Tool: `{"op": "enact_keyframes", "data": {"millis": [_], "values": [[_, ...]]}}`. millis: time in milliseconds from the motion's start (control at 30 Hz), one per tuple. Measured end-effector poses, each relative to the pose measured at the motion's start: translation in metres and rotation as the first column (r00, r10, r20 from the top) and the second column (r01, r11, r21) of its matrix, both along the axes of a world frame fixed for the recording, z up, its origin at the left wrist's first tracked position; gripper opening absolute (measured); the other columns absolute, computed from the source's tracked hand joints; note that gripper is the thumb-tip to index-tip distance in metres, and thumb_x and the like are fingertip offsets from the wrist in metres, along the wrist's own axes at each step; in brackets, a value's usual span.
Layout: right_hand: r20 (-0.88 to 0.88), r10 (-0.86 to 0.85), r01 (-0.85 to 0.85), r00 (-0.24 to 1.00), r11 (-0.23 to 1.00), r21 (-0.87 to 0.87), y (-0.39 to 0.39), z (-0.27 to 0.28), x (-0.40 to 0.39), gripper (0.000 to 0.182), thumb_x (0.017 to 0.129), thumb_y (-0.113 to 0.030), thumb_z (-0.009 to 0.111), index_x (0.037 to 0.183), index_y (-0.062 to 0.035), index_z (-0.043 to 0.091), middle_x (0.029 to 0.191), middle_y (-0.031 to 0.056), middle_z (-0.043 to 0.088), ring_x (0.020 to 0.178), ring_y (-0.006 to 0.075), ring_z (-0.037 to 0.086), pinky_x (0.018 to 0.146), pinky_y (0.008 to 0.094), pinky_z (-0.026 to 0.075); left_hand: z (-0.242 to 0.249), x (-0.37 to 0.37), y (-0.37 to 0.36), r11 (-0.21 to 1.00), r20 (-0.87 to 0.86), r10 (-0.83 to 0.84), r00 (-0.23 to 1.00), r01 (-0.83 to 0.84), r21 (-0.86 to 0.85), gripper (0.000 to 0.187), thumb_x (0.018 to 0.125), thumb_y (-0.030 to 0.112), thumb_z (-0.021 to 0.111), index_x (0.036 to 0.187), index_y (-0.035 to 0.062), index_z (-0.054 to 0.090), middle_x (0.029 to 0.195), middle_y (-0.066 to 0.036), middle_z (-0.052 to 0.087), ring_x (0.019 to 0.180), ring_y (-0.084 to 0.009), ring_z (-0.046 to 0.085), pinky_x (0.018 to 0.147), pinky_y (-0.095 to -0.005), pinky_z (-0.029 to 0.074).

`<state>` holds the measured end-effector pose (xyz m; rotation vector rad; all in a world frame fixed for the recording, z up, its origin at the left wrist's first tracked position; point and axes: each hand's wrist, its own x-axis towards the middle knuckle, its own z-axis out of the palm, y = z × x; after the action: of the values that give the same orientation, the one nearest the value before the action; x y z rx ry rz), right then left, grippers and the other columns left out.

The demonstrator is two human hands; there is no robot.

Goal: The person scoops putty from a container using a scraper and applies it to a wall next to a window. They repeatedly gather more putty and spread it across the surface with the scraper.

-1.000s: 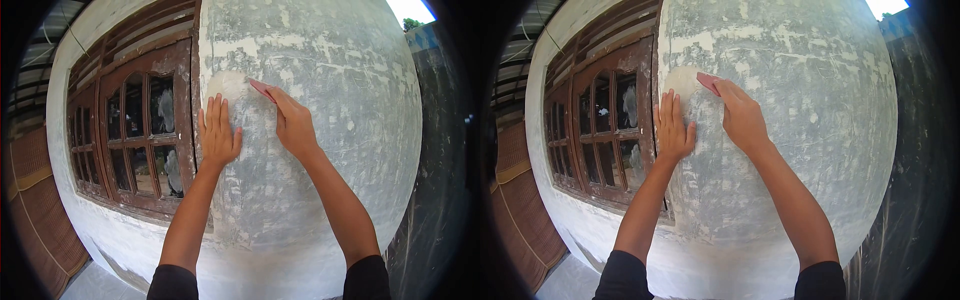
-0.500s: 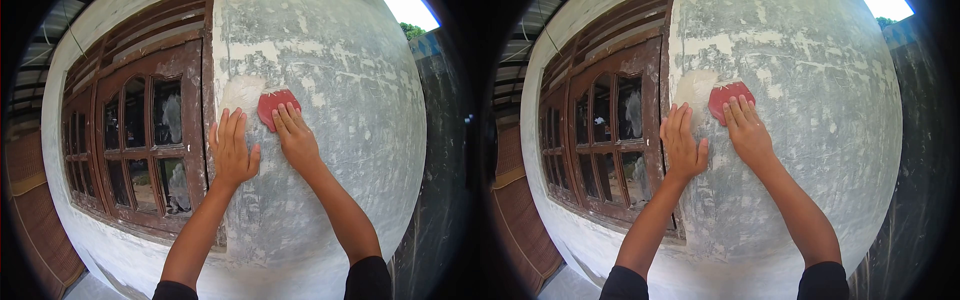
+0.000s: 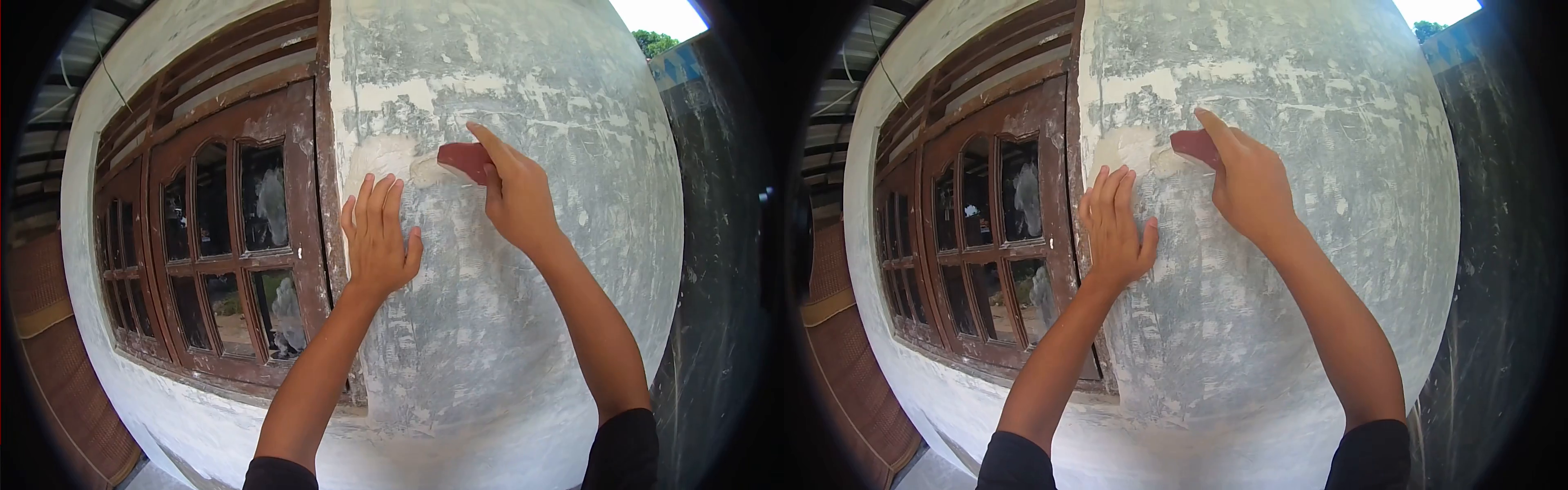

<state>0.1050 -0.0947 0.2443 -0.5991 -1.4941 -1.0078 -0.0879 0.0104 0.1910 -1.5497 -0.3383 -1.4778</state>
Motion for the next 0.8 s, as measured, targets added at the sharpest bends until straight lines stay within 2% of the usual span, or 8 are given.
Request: {"op": "enact_keyframes", "data": {"millis": [133, 200, 233, 367, 500, 600, 667, 800], "values": [[0.078, 0.033, -0.034, 0.996, 0.999, 0.017, -0.001, 0.069, 0.002, 0.052, 0.082, 0.012, 0.05, 0.127, -0.0107, 0.063, 0.107, 0.0211, 0.069, 0.091, 0.0354, 0.068, 0.081, 0.0383, 0.056, -0.002, 0.008, 0.007, 0.999, -0.023, -0.009, 1.0, 0.01, 0.034, 0.066, 0.083, 0.023, 0.057, 0.139, -0.0047, 0.038, 0.141, -0.02, 0.044, 0.139, -0.0398, 0.032, 0.111, -0.0532, 0.019], [0.124, 0.089, -0.026, 0.988, 0.899, -0.437, -0.008, 0.086, -0.005, 0.058, 0.083, 0.011, 0.048, 0.132, -0.0144, 0.06, 0.11, 0.0199, 0.069, 0.091, 0.0317, 0.069, 0.085, 0.0377, 0.054, -0.004, 0.006, 0.008, 0.998, -0.045, -0.01, 0.999, 0.012, 0.054, 0.065, 0.082, 0.022, 0.057, 0.139, -0.0048, 0.039, 0.14, -0.02, 0.045, 0.139, -0.0398, 0.032, 0.111, -0.0531, 0.019], [0.159, 0.168, -0.076, 0.973, 0.881, -0.468, -0.002, 0.089, -0.006, 0.06, 0.082, 0.011, 0.049, 0.134, -0.0171, 0.06, 0.111, 0.0189, 0.07, 0.092, 0.0287, 0.068, 0.088, 0.0374, 0.054, -0.005, 0.005, 0.007, 0.999, -0.031, -0.022, 0.999, 0.023, 0.03, 0.065, 0.082, 0.022, 0.057, 0.138, -0.0049, 0.04, 0.139, -0.02, 0.045, 0.138, -0.0398, 0.033, 0.11, -0.0529, 0.02], [0.374, -0.05, 0.2, 0.926, 0.905, -0.376, 0.015, 0.102, -0.015, 0.061, 0.078, 0.01, 0.049, 0.132, -0.0158, 0.062, 0.109, 0.0229, 0.069, 0.09, 0.0305, 0.069, 0.085, 0.038, 0.055, -0.004, 0.006, 0.005, 0.999, -0.013, -0.041, 0.999, 0.042, 0.004, 0.063, 0.081, 0.022, 0.057, 0.136, -0.0049, 0.041, 0.137, -0.02, 0.047, 0.136, -0.0401, 0.036, 0.109, -0.0523, 0.021], [0.05, -0.043, 0.055, 0.998, 0.963, -0.263, 0.006, 0.124, -0.011, 0.061, 0.08, 0.009, 0.047, 0.135, -0.015, 0.06, 0.11, 0.0237, 0.068, 0.088, 0.0311, 0.069, 0.085, 0.0376, 0.055, -0.004, 0.005, 0.008, 0.999, -0.005, -0.049, 0.999, 0.049, 0.019, 0.061, 0.081, 0.021, 0.057, 0.135, -0.0048, 0.042, 0.136, -0.02, 0.047, 0.134, -0.0401, 0.037, 0.107, -0.0517, 0.023], [0.097, 0.164, -0.116, 0.982, 0.917, -0.382, 0.001, 0.113, -0.016, 0.062, 0.08, 0.009, 0.048, 0.136, -0.0161, 0.059, 0.112, 0.0227, 0.068, 0.092, 0.0313, 0.068, 0.088, 0.0377, 0.054, -0.004, 0.005, 0.009, 0.998, -0.006, -0.06, 0.998, 0.061, 0.022, 0.06, 0.081, 0.021, 0.057, 0.134, -0.0045, 0.043, 0.134, -0.019, 0.048, 0.132, -0.0396, 0.038, 0.106, -0.0512, 0.023], [0.241, 0.004, 0.092, 0.97, 0.918, -0.385, 0.014, 0.107, -0.021, 0.062, 0.081, 0.007, 0.049, 0.137, -0.0185, 0.058, 0.114, 0.0208, 0.068, 0.099, 0.0325, 0.065, 0.093, 0.0375, 0.049, -0.004, 0.005, 0.007, 0.998, -0.013, -0.06, 0.998, 0.06, 0.013, 0.058, 0.082, 0.021, 0.057, 0.133, -0.004, 0.044, 0.133, -0.019, 0.049, 0.131, -0.0387, 0.039, 0.105, -0.0501, 0.024], [0.023, -0.045, 0.049, 0.999, 0.954, -0.296, 0.012, 0.118, -0.01, 0.061, 0.082, 0.006, 0.049, 0.137, -0.0163, 0.058, 0.11, 0.0224, 0.069, 0.096, 0.0335, 0.066, 0.091, 0.0392, 0.049, -0.003, 0.006, 0.008, 0.998, -0.005, -0.066, 0.998, 0.066, 0.019, 0.057, 0.082, 0.021, 0.057, 0.132, -0.0036, 0.045, 0.132, -0.018, 0.05, 0.13, -0.0382, 0.041, 0.105, -0.0494, 0.025]]}}
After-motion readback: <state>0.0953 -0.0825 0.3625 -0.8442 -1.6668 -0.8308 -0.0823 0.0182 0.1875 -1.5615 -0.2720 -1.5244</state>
